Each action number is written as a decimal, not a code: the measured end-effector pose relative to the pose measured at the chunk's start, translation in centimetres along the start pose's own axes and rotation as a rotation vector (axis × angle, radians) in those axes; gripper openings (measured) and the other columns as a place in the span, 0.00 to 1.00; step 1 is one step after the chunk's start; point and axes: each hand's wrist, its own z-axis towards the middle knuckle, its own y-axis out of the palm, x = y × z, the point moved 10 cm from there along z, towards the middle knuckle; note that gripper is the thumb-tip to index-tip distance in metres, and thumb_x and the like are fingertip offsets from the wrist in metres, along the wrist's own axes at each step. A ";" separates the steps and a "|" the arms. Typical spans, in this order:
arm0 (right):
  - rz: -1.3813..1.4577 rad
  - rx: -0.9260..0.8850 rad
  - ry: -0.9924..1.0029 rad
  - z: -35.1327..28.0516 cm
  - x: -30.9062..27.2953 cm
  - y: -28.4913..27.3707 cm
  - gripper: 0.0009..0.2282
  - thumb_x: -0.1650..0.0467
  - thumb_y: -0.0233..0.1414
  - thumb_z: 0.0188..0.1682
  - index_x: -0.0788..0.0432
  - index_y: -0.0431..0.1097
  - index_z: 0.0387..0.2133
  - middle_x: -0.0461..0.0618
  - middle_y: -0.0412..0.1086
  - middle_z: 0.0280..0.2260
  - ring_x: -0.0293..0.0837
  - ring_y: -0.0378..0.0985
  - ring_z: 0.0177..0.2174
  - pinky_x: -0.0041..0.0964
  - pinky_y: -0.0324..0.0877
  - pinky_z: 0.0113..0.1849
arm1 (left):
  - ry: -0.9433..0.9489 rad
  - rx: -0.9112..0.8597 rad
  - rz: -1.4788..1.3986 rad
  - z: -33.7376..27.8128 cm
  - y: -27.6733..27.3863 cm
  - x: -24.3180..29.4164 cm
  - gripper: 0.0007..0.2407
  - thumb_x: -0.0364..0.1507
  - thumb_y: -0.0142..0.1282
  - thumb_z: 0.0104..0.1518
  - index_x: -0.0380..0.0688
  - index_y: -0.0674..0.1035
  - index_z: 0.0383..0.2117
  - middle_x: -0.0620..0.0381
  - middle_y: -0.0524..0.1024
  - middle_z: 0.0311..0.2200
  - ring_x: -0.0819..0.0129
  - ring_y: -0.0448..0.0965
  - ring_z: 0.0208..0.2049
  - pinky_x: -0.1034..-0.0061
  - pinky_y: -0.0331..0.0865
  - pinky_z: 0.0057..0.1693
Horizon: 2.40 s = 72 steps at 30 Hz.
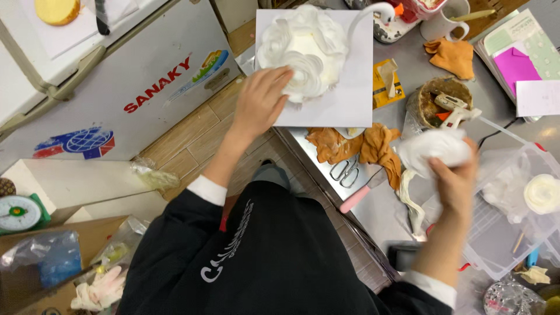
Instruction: The person decorates a swan-shaped cake by hand, attaching large white fabric petals to create the swan's plumage and body, then places the finished cake on a board.
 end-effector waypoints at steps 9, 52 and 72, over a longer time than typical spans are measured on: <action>0.544 0.004 0.074 8.9 7.0 15.7 0.17 0.69 0.59 0.57 0.65 0.66 0.55 0.52 0.73 0.50 0.47 0.79 0.47 0.45 0.76 0.51 | 0.213 -0.206 -0.008 7.6 2.1 -0.4 0.26 0.31 0.71 0.46 0.40 0.77 0.55 0.54 0.72 0.47 0.57 0.68 0.53 0.58 0.57 0.65; -0.852 0.033 -0.384 16.4 -3.9 28.2 0.08 0.81 0.59 0.48 0.64 0.77 0.40 0.52 0.75 0.29 0.38 0.77 0.24 0.31 0.71 0.29 | 0.222 0.020 -0.155 5.2 2.1 -2.6 0.09 0.32 0.65 0.58 0.46 0.81 0.42 0.62 0.79 0.43 0.68 0.75 0.48 0.65 0.63 0.60; -0.949 -0.355 -0.508 16.5 -5.5 31.5 0.12 0.79 0.57 0.48 0.61 0.77 0.44 0.52 0.72 0.30 0.49 0.76 0.28 0.41 0.70 0.32 | -0.201 0.019 -0.465 6.9 1.6 -7.4 0.23 0.34 0.69 0.56 0.44 0.76 0.58 0.54 0.73 0.58 0.56 0.71 0.60 0.61 0.69 0.64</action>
